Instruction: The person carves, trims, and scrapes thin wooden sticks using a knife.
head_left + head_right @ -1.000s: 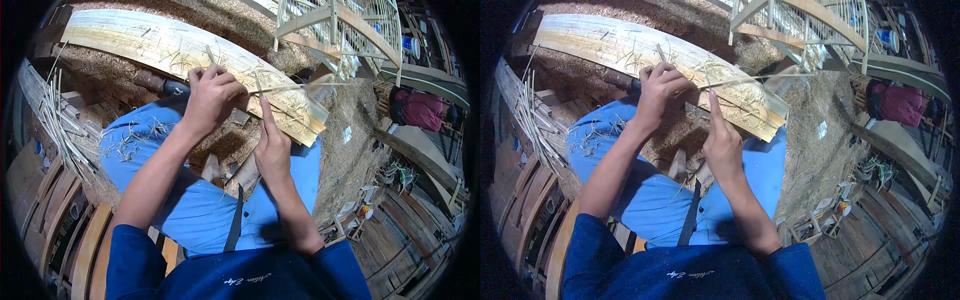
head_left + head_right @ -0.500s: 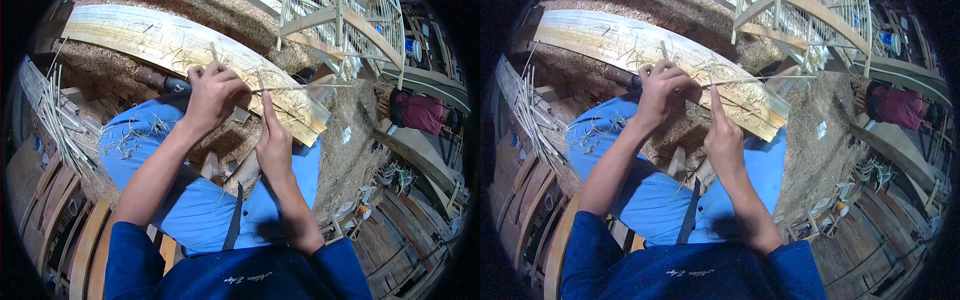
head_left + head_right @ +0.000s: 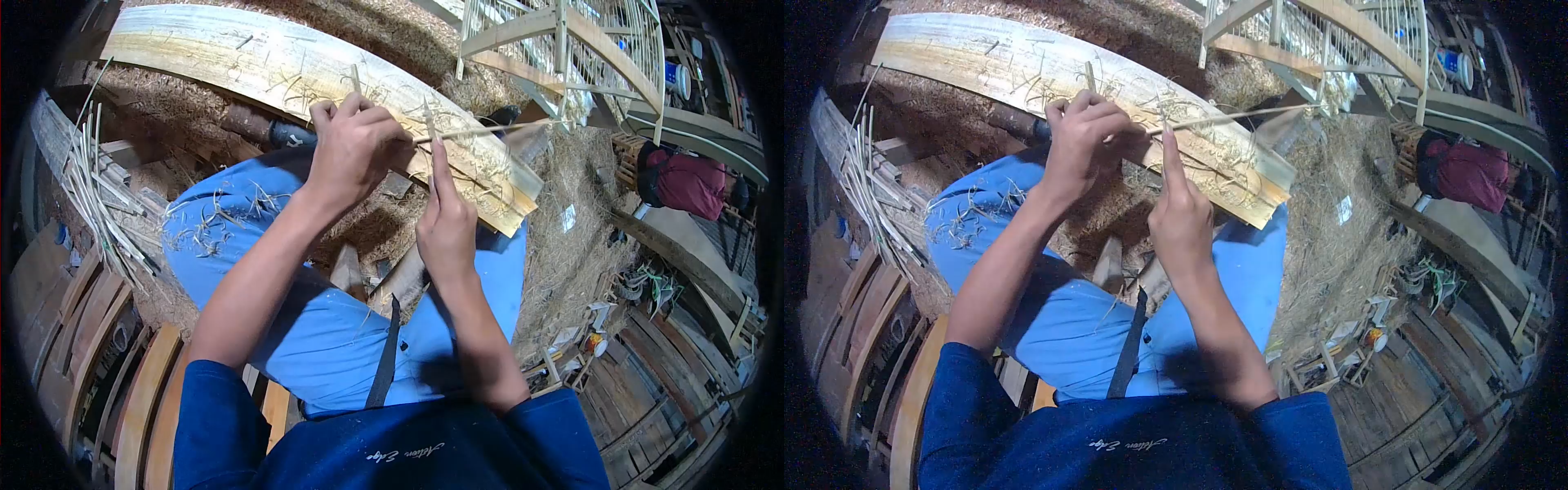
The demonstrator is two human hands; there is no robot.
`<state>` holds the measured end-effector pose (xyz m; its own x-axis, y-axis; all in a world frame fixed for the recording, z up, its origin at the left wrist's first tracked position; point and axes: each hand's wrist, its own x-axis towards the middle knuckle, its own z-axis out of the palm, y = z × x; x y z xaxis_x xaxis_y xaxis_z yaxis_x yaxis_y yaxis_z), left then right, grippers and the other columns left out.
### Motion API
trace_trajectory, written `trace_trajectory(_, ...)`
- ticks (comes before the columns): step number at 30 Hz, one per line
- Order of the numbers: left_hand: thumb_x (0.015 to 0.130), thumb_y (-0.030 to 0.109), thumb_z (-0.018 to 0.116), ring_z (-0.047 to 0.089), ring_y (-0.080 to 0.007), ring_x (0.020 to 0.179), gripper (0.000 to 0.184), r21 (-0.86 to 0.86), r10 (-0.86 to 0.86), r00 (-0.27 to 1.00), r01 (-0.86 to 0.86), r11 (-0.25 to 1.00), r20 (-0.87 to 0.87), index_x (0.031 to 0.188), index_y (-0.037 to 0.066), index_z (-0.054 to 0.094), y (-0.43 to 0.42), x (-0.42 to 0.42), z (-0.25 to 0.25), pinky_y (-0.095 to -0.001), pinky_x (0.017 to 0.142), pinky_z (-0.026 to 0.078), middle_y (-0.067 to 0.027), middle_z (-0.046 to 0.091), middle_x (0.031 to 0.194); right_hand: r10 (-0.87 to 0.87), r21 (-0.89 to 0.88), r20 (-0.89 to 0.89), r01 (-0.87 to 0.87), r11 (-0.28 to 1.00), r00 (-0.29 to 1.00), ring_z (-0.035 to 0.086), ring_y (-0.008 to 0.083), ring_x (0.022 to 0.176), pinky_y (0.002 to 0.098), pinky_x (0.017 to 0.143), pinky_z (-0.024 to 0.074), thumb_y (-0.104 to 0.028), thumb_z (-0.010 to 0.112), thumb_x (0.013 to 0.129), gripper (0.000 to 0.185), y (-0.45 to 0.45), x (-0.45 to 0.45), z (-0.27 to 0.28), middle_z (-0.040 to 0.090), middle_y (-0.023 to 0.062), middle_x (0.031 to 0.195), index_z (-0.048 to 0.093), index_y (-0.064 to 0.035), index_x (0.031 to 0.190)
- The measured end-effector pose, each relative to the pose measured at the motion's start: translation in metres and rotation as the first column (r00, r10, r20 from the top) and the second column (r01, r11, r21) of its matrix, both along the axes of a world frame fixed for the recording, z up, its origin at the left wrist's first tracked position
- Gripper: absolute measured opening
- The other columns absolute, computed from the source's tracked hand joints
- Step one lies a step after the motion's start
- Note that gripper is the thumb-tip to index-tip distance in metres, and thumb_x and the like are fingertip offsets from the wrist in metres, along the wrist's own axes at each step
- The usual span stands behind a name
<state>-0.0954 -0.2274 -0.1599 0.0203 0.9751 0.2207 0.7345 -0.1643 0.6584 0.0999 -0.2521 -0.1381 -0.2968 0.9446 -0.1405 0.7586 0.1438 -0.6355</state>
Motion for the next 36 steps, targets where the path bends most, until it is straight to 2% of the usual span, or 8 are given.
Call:
trace_trajectory(3,0.078,0.013,0.08,0.061,-0.0222,0.099,0.015,0.021,-0.022,1.0,0.022,1.0,-0.006,0.091,0.018,0.077,-0.006,0.004,-0.003,-0.047,0.087,0.031,0.0037,0.071,0.092,0.053,0.215,-0.124,-0.025,0.976,0.991,0.067,0.0418,0.067,0.0438,0.067,0.0546,0.006,0.052,0.101,0.063,-0.005,0.007,-0.018,0.064,0.0325,0.083,0.045,-0.0113,0.161)
trace_trajectory(6,0.078,0.014,0.08,0.06,-0.0219,0.1,0.014,0.005,-0.021,1.0,0.021,1.0,-0.011,0.091,0.018,0.077,-0.003,0.002,-0.009,-0.0466,0.088,0.031,0.0041,0.07,0.092,0.006,-0.07,0.048,-0.003,0.998,0.999,0.073,0.0449,0.082,0.0421,0.074,0.0566,0.008,0.052,0.1,0.063,0.005,-0.002,0.006,0.07,0.0338,0.099,0.046,-0.0097,0.161)
trace_trajectory(11,0.077,0.014,0.081,0.06,-0.0227,0.099,0.013,0.032,-0.015,1.0,0.015,0.999,-0.001,0.088,0.018,0.076,-0.007,0.007,-0.011,-0.0463,0.086,0.03,0.0038,0.071,0.091,0.04,0.171,-0.129,-0.017,0.985,0.991,0.069,0.0457,0.073,0.0456,0.068,0.0546,0.006,0.051,0.101,0.063,-0.009,0.01,-0.017,0.066,0.0337,0.086,0.046,-0.0119,0.161)
trace_trajectory(22,0.079,0.017,0.081,0.059,-0.0234,0.1,0.009,0.013,-0.012,0.999,0.011,1.0,0.031,0.086,0.018,0.075,-0.006,0.006,-0.01,-0.0464,0.088,0.031,0.0032,0.069,0.092,-0.016,-0.056,0.02,0.017,0.998,1.0,0.072,0.048,0.081,0.0474,0.074,0.0566,0.008,0.052,0.1,0.065,0.003,-0.004,0.002,0.069,0.036,0.097,0.045,-0.0129,0.162)
trace_trajectory(27,0.079,0.017,0.081,0.059,-0.024,0.101,0.011,0.057,0.004,1.0,-0.005,0.998,0.011,0.088,0.016,0.075,-0.007,0.01,-0.013,-0.046,0.088,0.032,0.0025,0.069,0.094,0.044,0.117,-0.08,-0.034,0.993,0.996,0.07,0.046,0.076,0.0543,0.071,0.0538,0.011,0.058,0.091,0.083,-0.011,0.011,-0.013,0.07,0.0266,0.087,0.037,-0.0165,0.166)
trace_trajectory(29,0.079,0.017,0.081,0.059,-0.024,0.102,0.012,0.015,-0.017,0.999,0.016,1.0,0.033,0.089,0.016,0.074,-0.006,0.009,-0.009,-0.0458,0.088,0.032,0.0018,0.068,0.094,0.029,-0.095,0.091,-0.021,0.995,0.995,0.073,0.0463,0.084,0.055,0.073,0.0555,0.012,0.058,0.091,0.082,0.0,0.002,0.001,0.072,0.0294,0.097,0.038,-0.0155,0.166)
trace_trajectory(34,0.081,0.017,0.08,0.058,-0.0249,0.098,0.01,0.036,-0.006,1.0,0.006,0.999,0.018,0.088,0.016,0.073,-0.004,0.009,-0.01,-0.0449,0.087,0.033,0.0011,0.067,0.092,0.055,0.174,-0.061,-0.043,0.984,0.997,0.07,0.0459,0.076,0.0536,0.071,0.0551,0.013,0.057,0.088,0.087,-0.012,0.007,-0.013,0.07,0.0263,0.09,0.037,-0.0171,0.166)
trace_trajectory(36,0.082,0.017,0.08,0.058,-0.0248,0.099,0.009,0.009,-0.008,1.0,0.008,1.0,0.025,0.087,0.015,0.073,-0.006,0.009,-0.012,-0.0447,0.088,0.033,0.001,0.066,0.091,0.032,0.065,0.009,-0.032,0.997,0.999,0.072,0.0461,0.08,0.054,0.073,0.056,0.014,0.057,0.087,0.086,0.001,-0.001,-0.008,0.072,0.0279,0.094,0.038,-0.0159,0.166)
